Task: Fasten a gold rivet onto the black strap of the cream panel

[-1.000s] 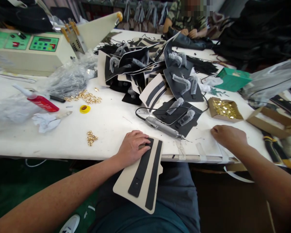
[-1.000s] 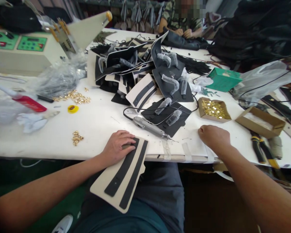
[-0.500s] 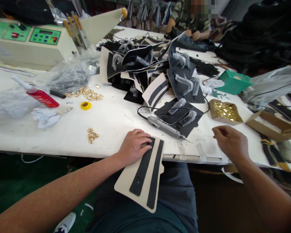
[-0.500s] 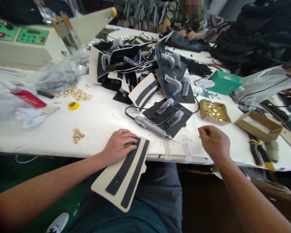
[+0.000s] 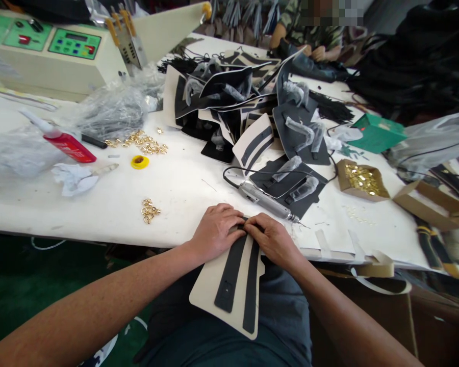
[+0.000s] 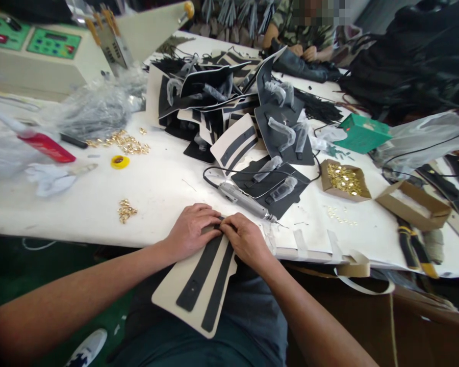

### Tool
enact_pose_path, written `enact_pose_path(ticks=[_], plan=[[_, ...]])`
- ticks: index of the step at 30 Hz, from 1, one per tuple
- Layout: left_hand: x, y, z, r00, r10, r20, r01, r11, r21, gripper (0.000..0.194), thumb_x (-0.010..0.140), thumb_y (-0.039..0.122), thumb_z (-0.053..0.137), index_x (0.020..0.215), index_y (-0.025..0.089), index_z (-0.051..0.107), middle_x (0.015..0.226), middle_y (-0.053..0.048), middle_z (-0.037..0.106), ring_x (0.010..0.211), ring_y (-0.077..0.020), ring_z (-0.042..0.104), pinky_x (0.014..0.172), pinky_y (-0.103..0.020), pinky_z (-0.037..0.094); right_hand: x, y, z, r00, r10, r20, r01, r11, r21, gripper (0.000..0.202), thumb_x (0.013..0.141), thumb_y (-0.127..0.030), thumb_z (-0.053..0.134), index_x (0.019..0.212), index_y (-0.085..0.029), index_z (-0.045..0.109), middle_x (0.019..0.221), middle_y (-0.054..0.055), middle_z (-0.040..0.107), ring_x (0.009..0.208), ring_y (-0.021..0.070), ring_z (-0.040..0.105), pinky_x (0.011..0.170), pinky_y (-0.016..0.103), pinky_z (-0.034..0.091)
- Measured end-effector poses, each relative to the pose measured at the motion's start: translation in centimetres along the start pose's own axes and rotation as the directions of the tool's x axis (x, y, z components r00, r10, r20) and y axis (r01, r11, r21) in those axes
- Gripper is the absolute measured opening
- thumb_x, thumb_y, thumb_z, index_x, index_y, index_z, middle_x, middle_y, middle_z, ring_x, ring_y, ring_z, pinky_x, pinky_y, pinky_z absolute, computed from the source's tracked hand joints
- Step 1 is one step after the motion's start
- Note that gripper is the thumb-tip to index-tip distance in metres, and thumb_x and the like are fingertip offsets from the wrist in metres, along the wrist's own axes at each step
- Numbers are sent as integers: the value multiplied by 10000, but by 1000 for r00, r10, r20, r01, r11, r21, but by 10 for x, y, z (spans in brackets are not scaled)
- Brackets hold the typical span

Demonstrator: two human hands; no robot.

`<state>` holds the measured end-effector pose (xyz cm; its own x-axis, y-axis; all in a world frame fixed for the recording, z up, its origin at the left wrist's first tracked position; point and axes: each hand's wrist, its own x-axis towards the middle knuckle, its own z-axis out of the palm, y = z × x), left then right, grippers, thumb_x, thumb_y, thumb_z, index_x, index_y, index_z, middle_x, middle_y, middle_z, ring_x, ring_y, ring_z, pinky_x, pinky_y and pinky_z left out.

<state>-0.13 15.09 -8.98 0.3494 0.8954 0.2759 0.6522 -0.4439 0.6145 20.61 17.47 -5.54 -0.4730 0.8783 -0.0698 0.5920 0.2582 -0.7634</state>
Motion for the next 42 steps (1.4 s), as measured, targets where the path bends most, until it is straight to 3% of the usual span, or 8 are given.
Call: enact_pose_path(ticks=[9,14,21,26,30,38,42], plan=[[0,-1,-2,1000,11,-2,-11,1000,-8,225,986,384,700,1155,243,747,1289,-17,748,1259,-280,572,1059,-495,456,0,-8,7,996,48,-68,-56,991,-124,118,942,-244,623,876,-232,720,899,21,690,858,207,633,793,331,443],[-1,0,-3,1000,9,-2,-9,1000,-7,213,977,370,711,1147,246,747,1286,-19,749,1258,-282,575,1059,-505,457,8,-12,1,983,181,18,-178,978,-113,145,923,-276,634,821,-230,725,809,10,713,771,205,634,710,317,428],[-2,0,-3,1000,21,5,-21,1000,-8,218,984,376,698,1154,249,746,1300,-34,742,1277,-290,568,1085,-511,443,11,-12,-5,992,100,72,-82,972,-221,140,915,-272,618,833,-235,726,879,24,714,832,205,630,757,315,440],[-1,0,-3,1000,13,5,-13,1000,-6,224,978,371,706,1161,248,743,1294,-40,742,1276,-296,566,1066,-511,450,15,-9,-4,968,245,56,-236,963,-129,122,870,-312,666,803,-227,722,734,-3,692,672,176,597,618,287,407],[-1,1,-3,1000,25,5,-25,1000,-5,215,968,358,725,1147,241,741,1298,-28,741,1273,-290,564,1073,-508,442,23,-2,-6,938,321,132,-323,947,-8,124,828,-314,698,758,-211,697,629,-14,661,584,158,581,542,262,387],[-1,2,-3,1000,10,-2,-10,1000,-12,198,953,350,747,1126,254,757,1275,-11,751,1267,-283,570,1060,-495,452,9,-1,-1,976,217,30,-218,976,23,153,869,-332,662,806,-211,731,711,-9,689,654,159,591,574,254,408],[-2,1,0,1000,14,-14,-14,1000,-3,201,948,334,750,1134,257,761,1280,-14,751,1263,-285,574,1041,-492,464,2,-4,-5,977,203,65,-208,975,81,225,941,-376,612,854,-211,737,688,-15,668,624,162,595,592,276,433]])
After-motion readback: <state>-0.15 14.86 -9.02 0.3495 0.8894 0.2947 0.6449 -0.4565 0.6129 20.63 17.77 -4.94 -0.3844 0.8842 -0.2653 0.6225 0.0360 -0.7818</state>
